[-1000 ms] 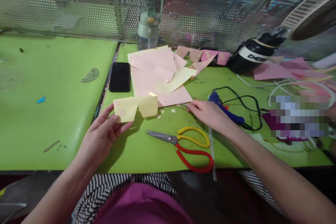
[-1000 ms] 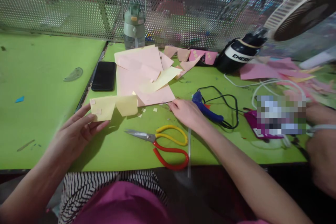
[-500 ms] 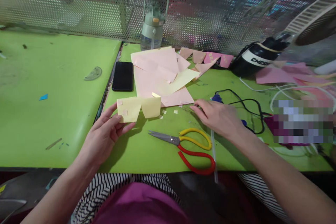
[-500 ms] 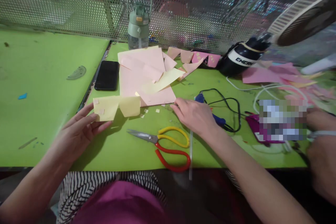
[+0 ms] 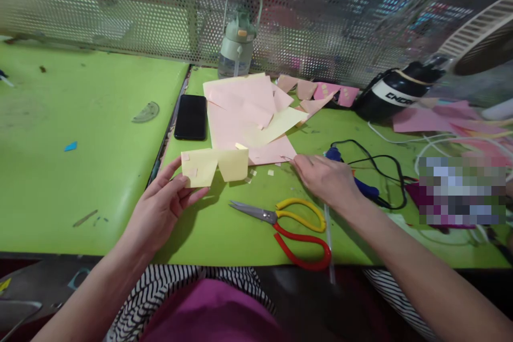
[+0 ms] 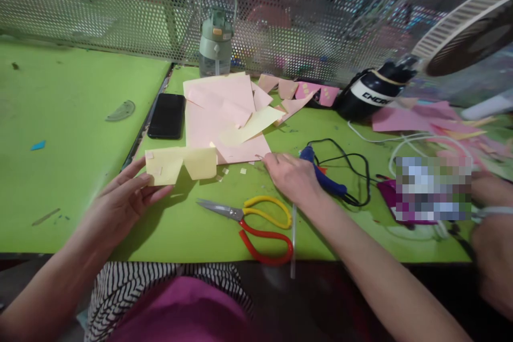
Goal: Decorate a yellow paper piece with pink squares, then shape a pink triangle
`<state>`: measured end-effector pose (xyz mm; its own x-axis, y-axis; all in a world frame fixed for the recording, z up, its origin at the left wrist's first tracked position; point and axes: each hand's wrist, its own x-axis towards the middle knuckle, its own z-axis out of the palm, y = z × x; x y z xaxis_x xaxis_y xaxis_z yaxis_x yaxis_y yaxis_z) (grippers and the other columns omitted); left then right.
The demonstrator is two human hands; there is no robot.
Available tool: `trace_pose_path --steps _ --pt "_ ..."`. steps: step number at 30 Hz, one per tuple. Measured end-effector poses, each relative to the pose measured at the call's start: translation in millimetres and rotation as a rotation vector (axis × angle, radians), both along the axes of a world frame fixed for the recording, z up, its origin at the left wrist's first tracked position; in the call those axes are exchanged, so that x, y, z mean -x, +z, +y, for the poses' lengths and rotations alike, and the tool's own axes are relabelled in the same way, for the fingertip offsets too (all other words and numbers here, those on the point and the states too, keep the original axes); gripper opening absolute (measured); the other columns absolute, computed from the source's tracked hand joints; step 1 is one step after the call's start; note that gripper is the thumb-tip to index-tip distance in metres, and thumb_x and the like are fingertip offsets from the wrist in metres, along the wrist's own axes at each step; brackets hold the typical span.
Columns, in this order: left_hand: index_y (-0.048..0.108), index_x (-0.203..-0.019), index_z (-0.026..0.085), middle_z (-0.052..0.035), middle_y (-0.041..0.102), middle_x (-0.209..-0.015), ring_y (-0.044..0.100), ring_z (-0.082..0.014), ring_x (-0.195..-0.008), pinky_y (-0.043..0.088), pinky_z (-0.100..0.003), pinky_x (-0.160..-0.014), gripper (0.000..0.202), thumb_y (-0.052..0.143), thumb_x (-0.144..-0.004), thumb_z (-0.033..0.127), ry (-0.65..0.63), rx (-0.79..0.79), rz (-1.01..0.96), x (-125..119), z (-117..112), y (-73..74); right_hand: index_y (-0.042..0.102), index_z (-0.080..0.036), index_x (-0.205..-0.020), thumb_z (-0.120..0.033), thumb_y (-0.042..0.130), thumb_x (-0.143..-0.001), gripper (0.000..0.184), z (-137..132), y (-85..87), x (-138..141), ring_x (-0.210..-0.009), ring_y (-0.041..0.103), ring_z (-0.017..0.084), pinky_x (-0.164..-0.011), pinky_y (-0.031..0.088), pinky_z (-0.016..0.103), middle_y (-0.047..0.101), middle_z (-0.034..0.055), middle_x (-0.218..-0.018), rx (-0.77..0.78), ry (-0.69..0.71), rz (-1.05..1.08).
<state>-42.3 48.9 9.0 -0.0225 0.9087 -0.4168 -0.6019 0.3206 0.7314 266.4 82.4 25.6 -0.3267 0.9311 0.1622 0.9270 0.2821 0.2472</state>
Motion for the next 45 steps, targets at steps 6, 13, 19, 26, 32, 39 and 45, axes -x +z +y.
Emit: trace_pose_path --steps 6,13,19,26,32,39,45 --pt "0.058 -0.128 0.017 -0.0009 0.066 -0.080 0.068 -0.0107 -0.070 0.064 -0.028 -0.078 0.045 0.059 -0.085 0.004 0.012 0.002 -0.044 -3 0 0.5 0.060 -0.021 -0.078 -0.040 0.039 -0.099 0.035 -2 21.0 17 -0.055 0.057 0.015 -0.053 0.038 0.026 0.064 0.0004 -0.064 0.185 -0.002 0.425" --pt "0.058 -0.129 0.019 0.0021 0.059 -0.075 0.061 -0.0068 -0.063 0.063 -0.027 -0.079 0.043 0.060 -0.088 0.006 -0.017 -0.018 -0.122 -6 3 0.1 0.059 -0.023 -0.074 -0.054 0.045 -0.094 0.040 -11 40.0 77 -0.055 0.048 0.013 -0.049 0.037 0.025 0.052 -0.0020 -0.061 0.521 0.135 0.874" --pt "0.055 -0.133 0.019 0.0014 0.059 -0.076 0.065 -0.0093 -0.073 0.061 -0.025 -0.079 0.047 0.055 -0.089 0.003 -0.054 -0.032 -0.185 -7 4 2.3 0.054 -0.022 -0.070 -0.056 0.048 -0.093 0.041 -13 33.9 115 -0.054 0.042 0.012 -0.049 0.033 0.026 0.047 -0.0030 -0.060 0.651 0.096 0.943" --pt "0.055 -0.134 0.024 0.0040 0.056 -0.072 0.055 -0.0048 -0.061 0.060 -0.029 -0.083 0.052 0.056 -0.087 0.003 -0.058 -0.045 -0.216 -3 4 -1.2 0.055 -0.023 -0.072 -0.058 0.050 -0.091 0.040 -6 31.7 118 -0.057 0.042 0.013 -0.052 0.033 0.026 0.045 -0.0034 -0.062 0.678 0.064 0.942" --pt "0.050 -0.139 0.024 -0.0021 0.065 -0.089 0.064 -0.0101 -0.072 0.059 -0.031 -0.082 0.054 0.054 -0.089 0.005 -0.088 -0.046 -0.169 -1 5 0.9 0.057 -0.023 -0.072 -0.060 0.046 -0.091 0.043 -6 36.6 111 -0.060 0.046 0.014 -0.054 0.035 0.027 0.050 -0.0019 -0.064 0.711 0.034 0.875" --pt "0.044 -0.145 0.025 -0.0033 0.067 -0.094 0.068 -0.0126 -0.077 0.057 -0.030 -0.083 0.058 0.053 -0.090 0.008 -0.121 -0.064 -0.174 -2 2 -0.5 0.056 -0.023 -0.073 -0.063 0.045 -0.090 0.045 -4 32.7 111 -0.061 0.050 0.015 -0.053 0.035 0.027 0.055 -0.0007 -0.066 0.747 0.051 0.820" --pt "0.039 -0.147 0.021 -0.0022 0.070 -0.088 0.068 -0.0129 -0.080 0.054 -0.029 -0.085 0.069 0.063 -0.083 0.005 -0.129 -0.086 -0.180 -4 3 3.7 0.054 -0.022 -0.071 -0.062 0.047 -0.090 0.045 -5 28.5 115 -0.061 0.049 0.015 -0.053 0.038 0.027 0.053 -0.0009 -0.064 0.716 0.058 0.857"
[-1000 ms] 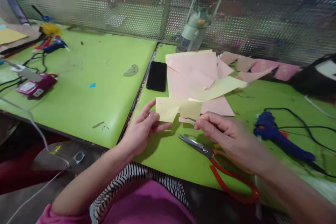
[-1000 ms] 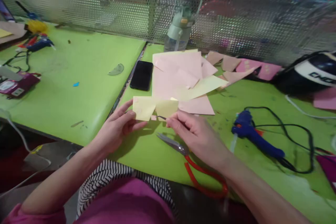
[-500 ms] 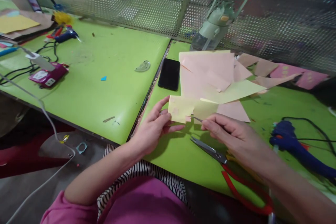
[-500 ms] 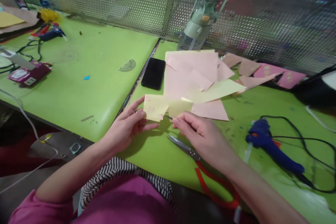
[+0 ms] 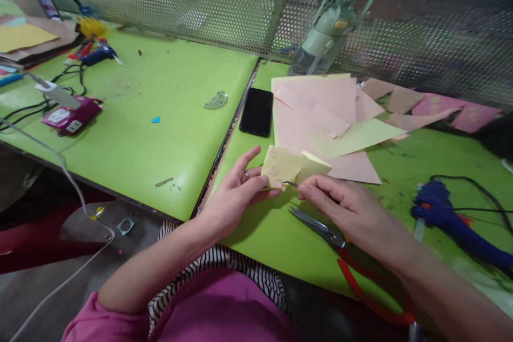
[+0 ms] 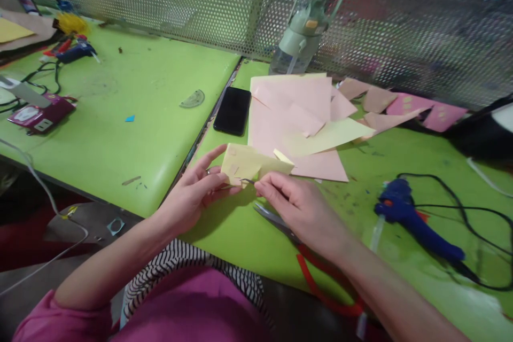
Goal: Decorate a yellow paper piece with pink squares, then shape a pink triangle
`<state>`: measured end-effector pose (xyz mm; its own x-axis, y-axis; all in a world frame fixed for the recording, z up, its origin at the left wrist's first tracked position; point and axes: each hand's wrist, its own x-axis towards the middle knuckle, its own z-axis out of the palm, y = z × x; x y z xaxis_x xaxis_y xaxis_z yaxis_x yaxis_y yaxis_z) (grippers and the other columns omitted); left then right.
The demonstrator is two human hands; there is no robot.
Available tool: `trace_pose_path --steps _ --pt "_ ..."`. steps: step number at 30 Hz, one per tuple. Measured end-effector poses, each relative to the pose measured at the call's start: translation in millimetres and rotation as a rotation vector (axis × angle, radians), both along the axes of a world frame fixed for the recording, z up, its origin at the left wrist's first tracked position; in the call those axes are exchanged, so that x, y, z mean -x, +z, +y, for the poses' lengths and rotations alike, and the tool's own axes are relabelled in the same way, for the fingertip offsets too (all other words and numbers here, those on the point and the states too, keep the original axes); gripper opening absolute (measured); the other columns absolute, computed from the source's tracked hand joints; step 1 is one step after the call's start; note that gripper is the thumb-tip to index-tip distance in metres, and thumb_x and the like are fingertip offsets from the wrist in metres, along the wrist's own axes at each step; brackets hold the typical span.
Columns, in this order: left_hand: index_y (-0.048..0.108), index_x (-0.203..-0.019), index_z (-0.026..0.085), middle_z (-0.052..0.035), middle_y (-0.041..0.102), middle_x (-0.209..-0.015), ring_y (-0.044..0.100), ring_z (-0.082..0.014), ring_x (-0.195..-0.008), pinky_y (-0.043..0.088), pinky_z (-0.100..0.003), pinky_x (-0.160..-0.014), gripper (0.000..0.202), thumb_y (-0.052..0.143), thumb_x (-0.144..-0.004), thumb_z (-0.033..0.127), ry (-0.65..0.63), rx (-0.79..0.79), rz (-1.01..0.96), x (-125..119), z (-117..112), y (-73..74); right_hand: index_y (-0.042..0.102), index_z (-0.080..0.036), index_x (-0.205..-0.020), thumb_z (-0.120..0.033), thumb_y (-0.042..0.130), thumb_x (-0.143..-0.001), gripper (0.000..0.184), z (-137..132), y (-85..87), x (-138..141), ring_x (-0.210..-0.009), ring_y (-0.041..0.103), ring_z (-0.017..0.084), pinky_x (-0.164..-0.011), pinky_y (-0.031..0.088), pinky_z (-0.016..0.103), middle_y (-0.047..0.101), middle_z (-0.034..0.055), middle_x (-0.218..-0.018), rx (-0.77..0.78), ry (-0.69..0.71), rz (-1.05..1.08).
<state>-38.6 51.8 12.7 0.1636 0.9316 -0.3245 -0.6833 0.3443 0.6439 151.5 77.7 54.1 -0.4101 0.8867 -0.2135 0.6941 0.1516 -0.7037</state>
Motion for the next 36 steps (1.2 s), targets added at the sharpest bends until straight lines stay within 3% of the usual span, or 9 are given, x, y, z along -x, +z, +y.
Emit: trace_pose_path --steps 4,8,16,26,36 --pt "0.034 -0.149 0.021 -0.0040 0.073 -0.095 0.067 -0.0116 -0.078 0.052 -0.027 -0.082 0.079 0.067 -0.080 0.002 -0.029 -0.034 0.042 -0.6 1.2 2.6 0.055 -0.023 -0.072 -0.063 0.046 -0.090 0.045 -1.8 1.3 -0.1 -0.063 0.051 0.016 -0.054 0.039 0.027 0.055 -0.0001 -0.066 0.003 -0.008 0.028" --pt "0.032 -0.150 0.020 0.0001 0.072 -0.080 0.067 -0.0102 -0.074 0.051 -0.026 -0.083 0.074 0.062 -0.085 0.003 -0.023 -0.032 0.070 0.2 1.5 1.3 0.056 -0.023 -0.071 -0.063 0.046 -0.090 0.046 -2.9 3.3 -2.7 -0.063 0.050 0.015 -0.054 0.039 0.027 0.055 -0.0002 -0.065 -0.003 -0.011 0.046" --pt "0.036 -0.149 0.020 0.0037 0.064 -0.069 0.068 -0.0114 -0.072 0.052 -0.029 -0.087 0.069 0.060 -0.086 0.006 -0.011 0.017 0.096 -0.2 1.5 2.3 0.058 -0.022 -0.072 -0.062 0.046 -0.091 0.046 -0.1 1.7 -3.8 -0.063 0.052 0.015 -0.053 0.039 0.027 0.057 0.0002 -0.066 -0.005 -0.016 -0.007" --pt "0.039 -0.146 0.024 -0.0050 0.072 -0.097 0.067 -0.0147 -0.081 0.049 -0.029 -0.081 0.083 0.076 -0.074 0.007 -0.030 -0.049 0.101 -0.6 -0.1 -3.9 0.056 -0.023 -0.072 -0.058 0.046 -0.093 0.042 0.3 2.1 -2.4 -0.059 0.050 0.015 -0.051 0.037 0.026 0.054 -0.0011 -0.063 -0.044 0.033 -0.016" --pt "0.031 -0.150 0.023 0.0003 0.069 -0.085 0.064 -0.0097 -0.071 0.049 -0.023 -0.073 0.089 0.072 -0.074 0.001 -0.018 -0.058 0.128 0.2 -1.2 -1.7 0.060 -0.024 -0.077 -0.054 0.047 -0.094 0.037 -2.3 8.0 -0.5 -0.057 0.053 0.015 -0.052 0.037 0.027 0.061 -0.0004 -0.066 -0.122 0.092 -0.085"
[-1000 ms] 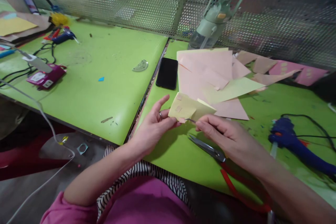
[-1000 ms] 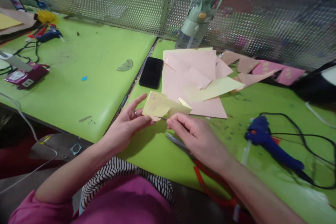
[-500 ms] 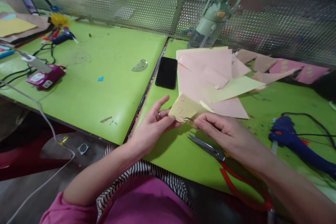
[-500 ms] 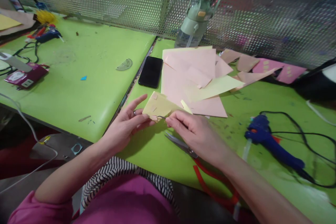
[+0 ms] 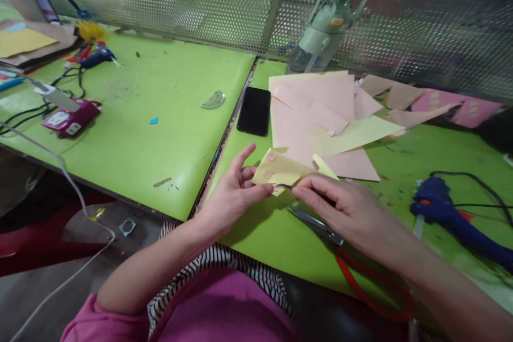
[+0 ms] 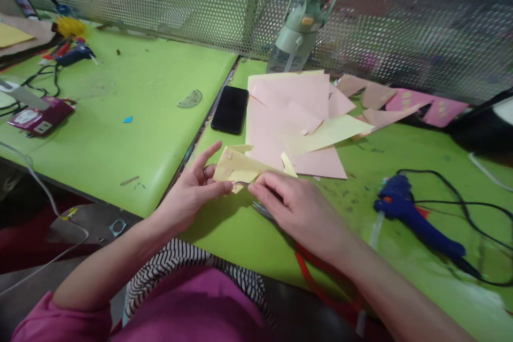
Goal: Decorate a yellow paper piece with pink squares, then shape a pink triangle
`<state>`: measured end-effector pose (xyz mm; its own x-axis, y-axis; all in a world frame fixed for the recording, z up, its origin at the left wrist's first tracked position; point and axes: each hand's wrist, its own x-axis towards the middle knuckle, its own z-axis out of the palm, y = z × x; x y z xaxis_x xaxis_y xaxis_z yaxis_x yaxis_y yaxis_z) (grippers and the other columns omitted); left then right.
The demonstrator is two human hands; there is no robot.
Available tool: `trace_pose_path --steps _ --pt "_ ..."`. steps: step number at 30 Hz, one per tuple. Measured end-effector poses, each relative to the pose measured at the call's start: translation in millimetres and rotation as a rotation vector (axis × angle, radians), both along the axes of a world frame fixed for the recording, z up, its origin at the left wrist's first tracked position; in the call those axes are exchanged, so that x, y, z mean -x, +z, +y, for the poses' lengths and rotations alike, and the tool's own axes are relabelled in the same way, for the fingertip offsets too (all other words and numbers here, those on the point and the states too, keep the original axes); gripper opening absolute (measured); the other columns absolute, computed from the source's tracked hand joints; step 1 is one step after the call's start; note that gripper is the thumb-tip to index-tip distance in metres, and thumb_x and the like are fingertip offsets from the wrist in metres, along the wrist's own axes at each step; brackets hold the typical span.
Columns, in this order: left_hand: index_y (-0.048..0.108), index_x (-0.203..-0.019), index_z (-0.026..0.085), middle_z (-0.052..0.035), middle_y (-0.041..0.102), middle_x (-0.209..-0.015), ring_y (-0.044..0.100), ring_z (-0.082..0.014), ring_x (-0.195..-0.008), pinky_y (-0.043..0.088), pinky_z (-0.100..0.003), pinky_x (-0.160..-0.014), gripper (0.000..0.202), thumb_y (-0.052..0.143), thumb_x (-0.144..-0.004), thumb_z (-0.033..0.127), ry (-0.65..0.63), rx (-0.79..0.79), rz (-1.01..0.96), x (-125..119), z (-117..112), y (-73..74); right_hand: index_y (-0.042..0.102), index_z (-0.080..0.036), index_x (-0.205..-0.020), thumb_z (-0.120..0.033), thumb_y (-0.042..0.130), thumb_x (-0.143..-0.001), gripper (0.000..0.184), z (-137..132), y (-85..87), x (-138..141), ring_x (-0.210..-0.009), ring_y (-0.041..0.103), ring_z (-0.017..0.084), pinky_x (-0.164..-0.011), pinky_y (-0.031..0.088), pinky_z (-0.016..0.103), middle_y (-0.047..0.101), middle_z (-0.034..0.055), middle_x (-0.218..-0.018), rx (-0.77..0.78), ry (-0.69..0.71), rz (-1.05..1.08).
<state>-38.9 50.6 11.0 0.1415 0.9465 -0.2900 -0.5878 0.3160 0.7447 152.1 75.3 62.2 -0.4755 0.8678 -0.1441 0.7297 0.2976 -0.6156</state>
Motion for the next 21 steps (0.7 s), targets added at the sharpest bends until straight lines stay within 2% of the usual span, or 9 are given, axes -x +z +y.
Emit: trace_pose_path --steps 6,9,11,14,17,19,21 --pt "0.034 -0.149 0.024 -0.0030 0.072 -0.095 0.066 -0.0126 -0.075 0.050 -0.026 -0.074 0.090 0.076 -0.071 0.003 0.055 0.026 -0.052 1 2 -2.6 0.053 -0.025 -0.076 -0.060 0.052 -0.088 0.038 -7 4.5 -3 -0.048 0.040 0.012 -0.042 0.032 0.025 0.045 -0.0041 -0.057 0.008 -0.140 0.130" --pt "0.038 -0.147 0.023 -0.0039 0.072 -0.096 0.066 -0.0132 -0.075 0.051 -0.027 -0.075 0.085 0.073 -0.072 0.002 0.057 0.060 -0.073 1 4 -0.8 0.051 -0.025 -0.077 -0.058 0.061 -0.084 0.035 -8 -1.1 -1 -0.051 0.047 0.011 -0.045 0.039 0.024 0.052 -0.0037 -0.062 0.004 -0.212 0.209" --pt "0.040 -0.145 0.023 -0.0034 0.072 -0.095 0.065 -0.0124 -0.073 0.051 -0.027 -0.075 0.083 0.072 -0.072 0.001 0.062 0.078 -0.080 1 4 0.5 0.056 -0.024 -0.082 -0.053 0.061 -0.086 0.029 -9 -6.9 3 -0.053 0.054 0.012 -0.047 0.042 0.024 0.059 -0.0026 -0.065 -0.045 -0.215 0.212" --pt "0.042 -0.144 0.021 -0.0033 0.072 -0.093 0.065 -0.0118 -0.073 0.050 -0.027 -0.076 0.080 0.071 -0.072 0.001 0.062 0.070 -0.087 1 4 0.4 0.066 -0.026 -0.102 -0.041 0.057 -0.091 0.021 -10 -15.6 8 -0.062 0.065 0.015 -0.054 0.049 0.026 0.073 0.0004 -0.078 -0.237 -0.056 0.131" --pt "0.044 -0.142 0.021 -0.0040 0.071 -0.097 0.065 -0.0123 -0.078 0.049 -0.027 -0.079 0.078 0.073 -0.072 0.002 0.059 0.038 -0.097 2 3 -2.1 0.067 -0.028 -0.118 -0.026 0.051 -0.095 0.029 -10 -22.5 12 -0.084 0.073 0.019 -0.074 0.056 0.032 0.077 0.0027 -0.104 -0.490 0.164 0.030" --pt "0.044 -0.142 0.020 -0.0037 0.071 -0.096 0.065 -0.0119 -0.079 0.049 -0.026 -0.078 0.077 0.073 -0.073 0.002 0.063 0.023 -0.103 2 3 -3.4 0.066 -0.027 -0.122 -0.022 0.051 -0.095 0.032 -10 -25.3 14 -0.089 0.073 0.021 -0.076 0.056 0.033 0.077 0.0026 -0.109 -0.598 0.230 -0.016" --pt "0.044 -0.142 0.019 -0.0031 0.071 -0.093 0.064 -0.0108 -0.076 0.049 -0.024 -0.075 0.076 0.072 -0.073 0.002 0.068 0.022 -0.102 3 3 -3.3 0.066 -0.025 -0.123 -0.023 0.052 -0.095 0.031 -10 -25.8 14 -0.086 0.074 0.021 -0.072 0.056 0.033 0.077 0.0030 -0.107 -0.613 0.219 -0.018"
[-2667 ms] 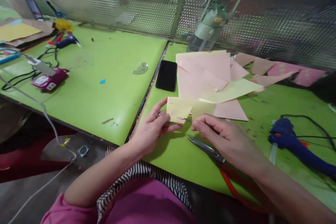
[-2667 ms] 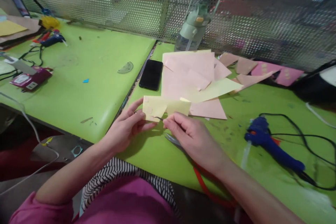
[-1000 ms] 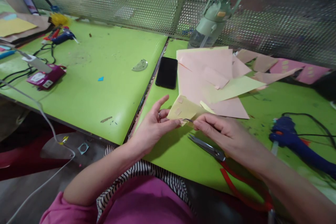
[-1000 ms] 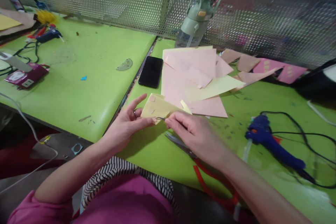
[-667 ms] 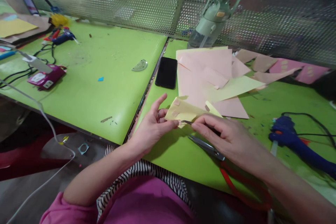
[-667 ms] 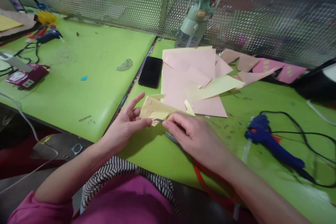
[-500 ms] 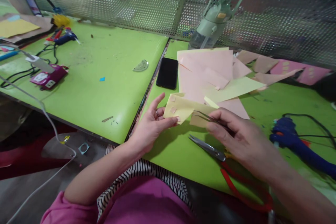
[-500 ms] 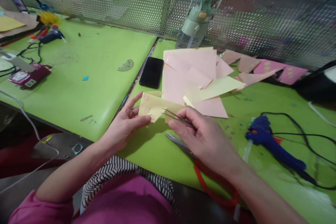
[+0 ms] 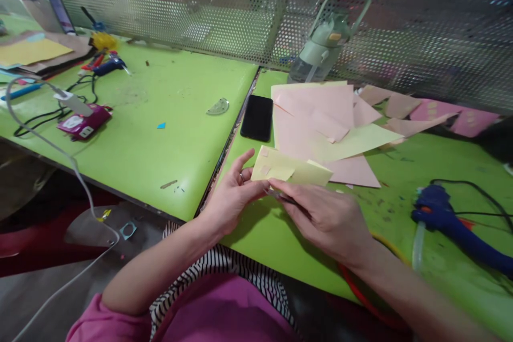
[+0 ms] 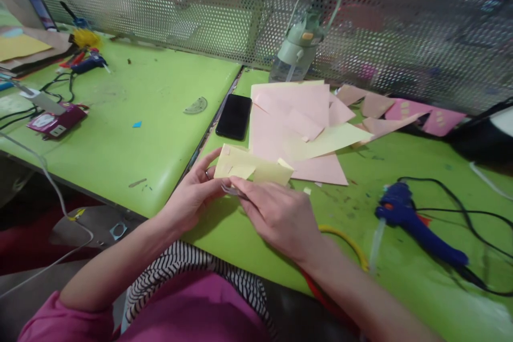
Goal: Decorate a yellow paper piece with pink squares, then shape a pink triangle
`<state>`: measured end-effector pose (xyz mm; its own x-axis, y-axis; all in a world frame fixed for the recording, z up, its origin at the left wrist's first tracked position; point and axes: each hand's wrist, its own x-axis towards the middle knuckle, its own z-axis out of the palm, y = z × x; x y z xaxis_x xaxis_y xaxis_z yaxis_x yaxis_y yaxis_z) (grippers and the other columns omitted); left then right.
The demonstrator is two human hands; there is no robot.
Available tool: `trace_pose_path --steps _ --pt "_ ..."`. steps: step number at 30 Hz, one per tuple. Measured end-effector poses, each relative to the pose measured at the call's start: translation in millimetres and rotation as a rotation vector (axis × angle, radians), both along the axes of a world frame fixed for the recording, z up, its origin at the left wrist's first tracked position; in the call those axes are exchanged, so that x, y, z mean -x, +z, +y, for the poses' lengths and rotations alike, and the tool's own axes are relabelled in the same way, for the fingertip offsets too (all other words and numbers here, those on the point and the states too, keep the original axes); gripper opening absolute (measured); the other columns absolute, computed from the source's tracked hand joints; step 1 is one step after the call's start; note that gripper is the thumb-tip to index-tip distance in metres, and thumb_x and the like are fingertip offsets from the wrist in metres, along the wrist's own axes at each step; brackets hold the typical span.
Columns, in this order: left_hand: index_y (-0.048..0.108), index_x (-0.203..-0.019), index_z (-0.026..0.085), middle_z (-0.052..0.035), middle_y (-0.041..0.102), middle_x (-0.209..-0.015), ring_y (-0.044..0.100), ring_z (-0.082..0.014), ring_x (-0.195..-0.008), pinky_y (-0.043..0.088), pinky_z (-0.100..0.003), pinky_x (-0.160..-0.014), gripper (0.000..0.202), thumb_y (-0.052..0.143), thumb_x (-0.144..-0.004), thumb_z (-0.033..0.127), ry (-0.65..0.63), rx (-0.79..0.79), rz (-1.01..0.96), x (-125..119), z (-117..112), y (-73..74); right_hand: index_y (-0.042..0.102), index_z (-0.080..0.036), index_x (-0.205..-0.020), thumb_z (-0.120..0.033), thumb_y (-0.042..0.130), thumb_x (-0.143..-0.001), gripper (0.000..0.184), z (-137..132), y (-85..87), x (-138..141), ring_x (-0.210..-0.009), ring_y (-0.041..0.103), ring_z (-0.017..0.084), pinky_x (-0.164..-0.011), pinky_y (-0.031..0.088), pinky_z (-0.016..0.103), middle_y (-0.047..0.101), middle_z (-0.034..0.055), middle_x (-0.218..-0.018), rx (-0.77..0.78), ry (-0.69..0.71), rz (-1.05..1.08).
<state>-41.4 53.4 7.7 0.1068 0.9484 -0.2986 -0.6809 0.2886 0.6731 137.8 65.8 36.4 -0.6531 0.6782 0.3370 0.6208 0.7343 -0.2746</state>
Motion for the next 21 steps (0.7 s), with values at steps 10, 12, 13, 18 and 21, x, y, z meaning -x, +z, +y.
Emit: trace_pose_path --steps 10,12,13,18,21 --pt "0.049 -0.139 0.020 0.0003 0.065 -0.087 0.063 -0.0110 -0.076 0.052 -0.028 -0.080 0.068 0.068 -0.075 0.004 0.008 0.038 0.031 -4 -1 8.3 0.066 -0.025 -0.104 -0.031 0.051 -0.094 0.019 7 12.0 8 -0.081 0.072 0.020 -0.069 0.054 0.032 0.077 0.0026 -0.096 0.192 -0.160 0.122" --pt "0.051 -0.137 0.021 0.0017 0.062 -0.083 0.062 -0.0109 -0.075 0.052 -0.029 -0.081 0.066 0.068 -0.076 0.004 0.006 0.036 0.030 -5 -2 7.5 0.066 -0.025 -0.101 -0.035 0.053 -0.093 0.018 10 16.5 9 -0.075 0.071 0.019 -0.065 0.052 0.031 0.077 0.0025 -0.092 0.230 -0.193 0.122" --pt "0.052 -0.136 0.021 0.0017 0.062 -0.083 0.062 -0.0110 -0.076 0.053 -0.029 -0.082 0.064 0.067 -0.076 0.005 0.007 0.036 0.027 -4 -2 6.9 0.065 -0.025 -0.100 -0.038 0.054 -0.093 0.019 11 18.7 8 -0.070 0.070 0.018 -0.061 0.051 0.030 0.076 0.0024 -0.088 0.249 -0.220 0.118" --pt "0.060 -0.122 0.019 -0.0028 0.067 -0.094 0.064 -0.0118 -0.083 0.055 -0.024 -0.077 0.045 0.063 -0.080 0.002 0.071 0.044 -0.036 0 2 4.3 0.059 -0.025 -0.090 -0.050 0.050 -0.093 0.028 14 14.4 -21 -0.060 0.064 0.019 -0.053 0.042 0.031 0.071 0.0031 -0.076 0.210 -0.313 -0.022" --pt "0.064 -0.107 0.017 -0.0056 0.068 -0.104 0.065 -0.0113 -0.086 0.056 -0.022 -0.076 0.030 0.059 -0.083 0.001 0.122 0.067 -0.082 4 6 5.3 0.059 -0.025 -0.086 -0.051 0.044 -0.095 0.031 15 -0.9 -49 -0.069 0.064 0.023 -0.059 0.044 0.035 0.070 0.0061 -0.082 0.157 -0.254 -0.115"
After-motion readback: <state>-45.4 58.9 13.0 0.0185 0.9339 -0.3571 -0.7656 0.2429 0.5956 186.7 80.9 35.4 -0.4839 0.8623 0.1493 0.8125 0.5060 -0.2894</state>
